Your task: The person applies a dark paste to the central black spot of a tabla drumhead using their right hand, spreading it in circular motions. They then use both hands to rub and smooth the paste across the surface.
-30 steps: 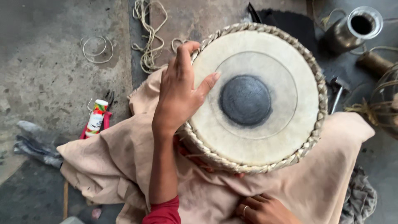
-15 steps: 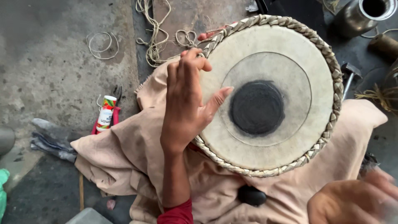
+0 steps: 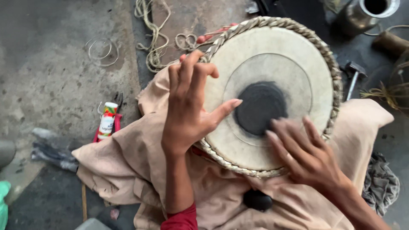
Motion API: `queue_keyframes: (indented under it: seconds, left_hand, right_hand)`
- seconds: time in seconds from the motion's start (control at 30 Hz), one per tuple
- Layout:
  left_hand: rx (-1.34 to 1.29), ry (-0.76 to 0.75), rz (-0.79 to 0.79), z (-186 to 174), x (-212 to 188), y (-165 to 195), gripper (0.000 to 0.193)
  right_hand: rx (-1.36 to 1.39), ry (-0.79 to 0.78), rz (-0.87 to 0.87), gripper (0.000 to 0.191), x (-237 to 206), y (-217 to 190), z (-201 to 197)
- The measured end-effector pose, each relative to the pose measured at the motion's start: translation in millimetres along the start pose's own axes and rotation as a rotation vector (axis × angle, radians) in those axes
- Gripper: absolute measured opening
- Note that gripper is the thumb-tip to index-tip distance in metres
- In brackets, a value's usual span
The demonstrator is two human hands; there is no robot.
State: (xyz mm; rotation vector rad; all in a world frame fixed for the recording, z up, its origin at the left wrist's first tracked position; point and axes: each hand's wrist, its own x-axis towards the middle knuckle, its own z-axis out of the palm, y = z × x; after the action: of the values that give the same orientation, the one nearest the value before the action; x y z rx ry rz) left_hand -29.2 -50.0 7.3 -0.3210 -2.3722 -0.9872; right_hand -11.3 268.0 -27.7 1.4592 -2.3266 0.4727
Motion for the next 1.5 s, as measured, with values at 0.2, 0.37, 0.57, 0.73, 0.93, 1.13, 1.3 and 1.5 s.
queue_keyframes:
  seconds: [0.2,0.37,0.57,0.73,0.93,1.13,1.3,1.5]
  left_hand:
    - [-0.009,0.000,0.001,-1.2,3.6,4.3,0.067]
    - [0.011,-0.024,-0.012,0.7,2.4,1.8,0.068]
    - [0.053,-0.039,-0.019,3.0,-1.0,1.3,0.078]
    - [0.080,-0.012,0.029,5.5,2.0,1.6,0.081]
    - [0.084,-0.053,-0.019,4.5,0.1,4.0,0.079]
    - [0.097,-0.038,-0.037,3.4,3.9,6.8,0.083]
    - [0.106,-0.050,-0.045,3.2,3.8,7.9,0.090]
    - [0.130,-0.043,-0.075,5.2,2.2,7.3,0.092]
  right_hand:
    - [0.033,0.252,-0.037,0.031,-54.0,-8.5,-24.3]
    - [0.001,0.083,0.016,0.033,-53.1,-1.3,19.2]
    - [-0.022,0.053,0.087,0.040,-44.3,5.0,17.0]
    - [0.075,0.123,0.098,0.039,-29.9,-11.4,0.2]
    - [0.061,0.079,0.065,0.049,-8.5,-17.7,-1.5]
    - [0.286,0.031,0.408,0.063,-15.5,0.6,-5.2]
    - [-0.070,-0.151,0.417,0.044,-32.3,7.8,4.0]
    - [-0.024,-0.005,0.183,0.054,-21.1,-3.5,-0.6]
